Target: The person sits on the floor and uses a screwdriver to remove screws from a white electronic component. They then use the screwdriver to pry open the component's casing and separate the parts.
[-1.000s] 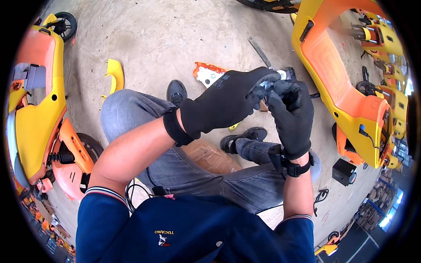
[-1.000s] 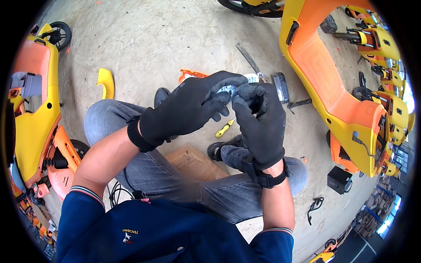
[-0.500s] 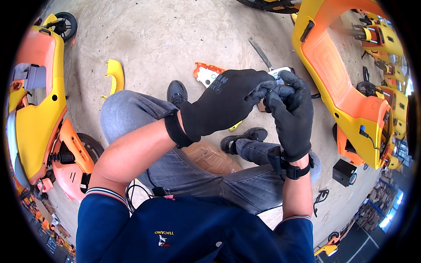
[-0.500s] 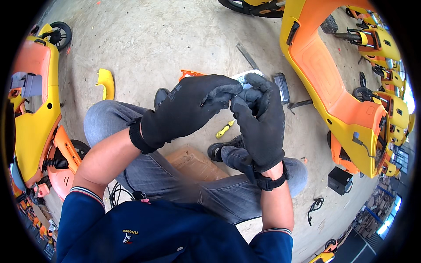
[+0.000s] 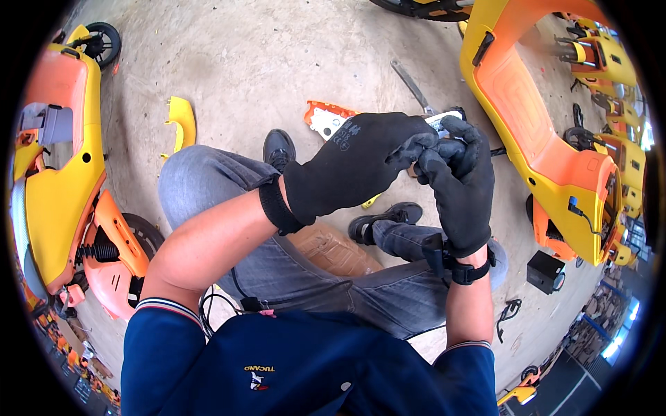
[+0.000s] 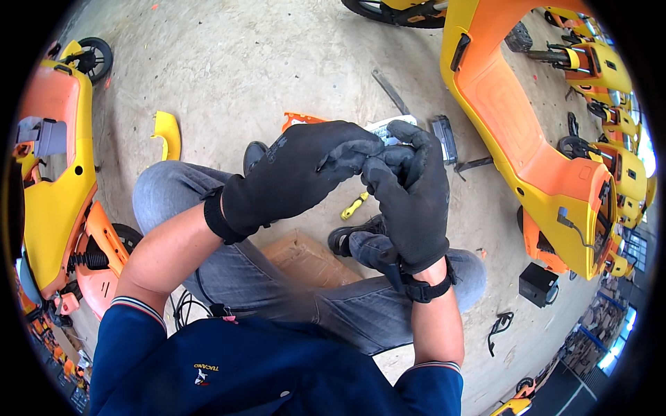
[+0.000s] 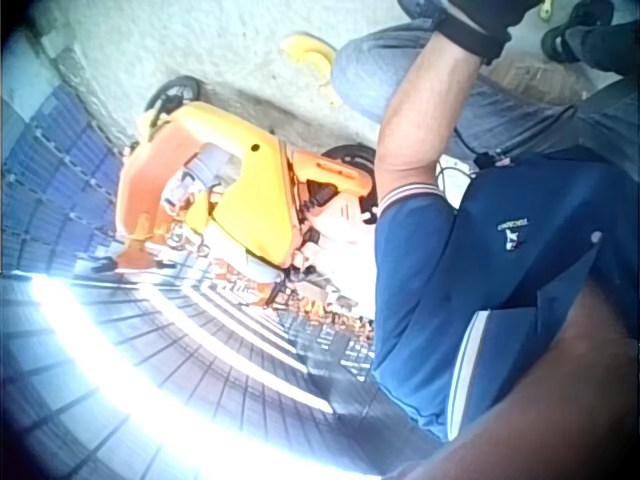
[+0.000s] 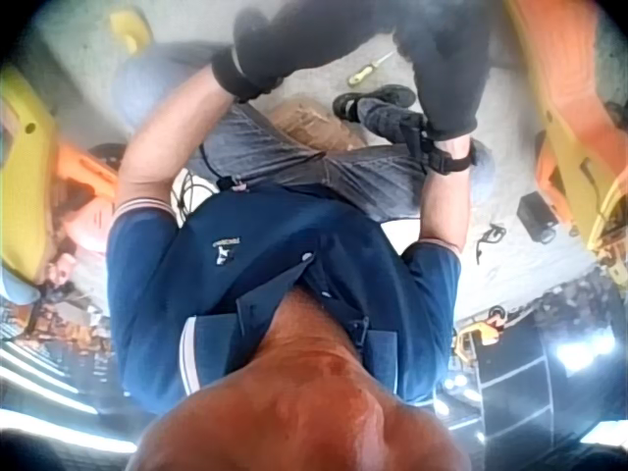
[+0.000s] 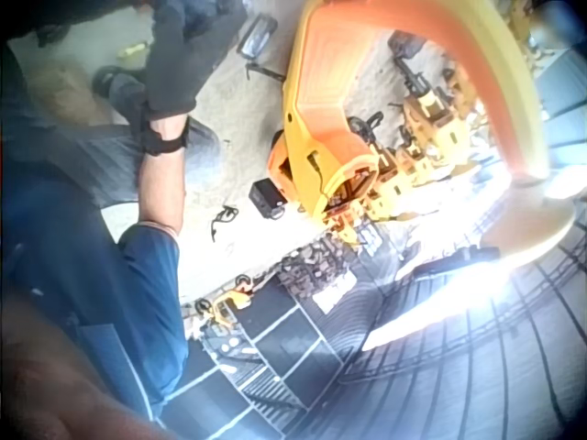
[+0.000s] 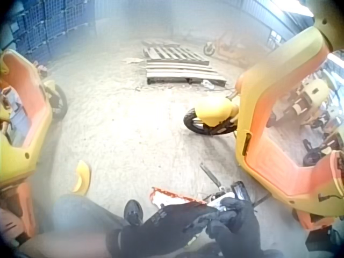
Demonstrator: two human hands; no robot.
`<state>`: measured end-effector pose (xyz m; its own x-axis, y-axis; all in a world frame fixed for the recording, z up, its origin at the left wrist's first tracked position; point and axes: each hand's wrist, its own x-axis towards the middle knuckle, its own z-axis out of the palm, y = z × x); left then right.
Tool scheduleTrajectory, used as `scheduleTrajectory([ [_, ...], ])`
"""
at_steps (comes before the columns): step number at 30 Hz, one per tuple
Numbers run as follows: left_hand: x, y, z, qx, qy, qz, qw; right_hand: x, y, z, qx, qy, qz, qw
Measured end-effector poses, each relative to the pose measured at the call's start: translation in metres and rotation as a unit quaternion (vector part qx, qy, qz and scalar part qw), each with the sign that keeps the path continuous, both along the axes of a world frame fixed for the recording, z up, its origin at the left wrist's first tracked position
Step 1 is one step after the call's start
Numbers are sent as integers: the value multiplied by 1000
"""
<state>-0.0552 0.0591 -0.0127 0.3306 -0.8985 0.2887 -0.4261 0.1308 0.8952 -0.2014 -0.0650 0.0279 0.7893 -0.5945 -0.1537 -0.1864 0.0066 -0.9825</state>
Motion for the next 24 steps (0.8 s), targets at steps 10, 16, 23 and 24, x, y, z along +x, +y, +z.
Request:
scheduleTrajectory([
  [10, 3, -5, 1, 69, 176, 22, 982, 2, -1, -2, -13, -19, -13, 1000],
  [16, 12, -10, -2, 38, 218, 103, 970, 3, -7, -9, 134, -95, 73, 984],
  [23, 17, -20, -1, -22, 380, 186, 906, 8, 12, -13, 351, -71, 13, 934],
  [24, 17, -21, 1, -25, 396, 188, 898, 9, 12, -15, 363, -115, -10, 925],
])
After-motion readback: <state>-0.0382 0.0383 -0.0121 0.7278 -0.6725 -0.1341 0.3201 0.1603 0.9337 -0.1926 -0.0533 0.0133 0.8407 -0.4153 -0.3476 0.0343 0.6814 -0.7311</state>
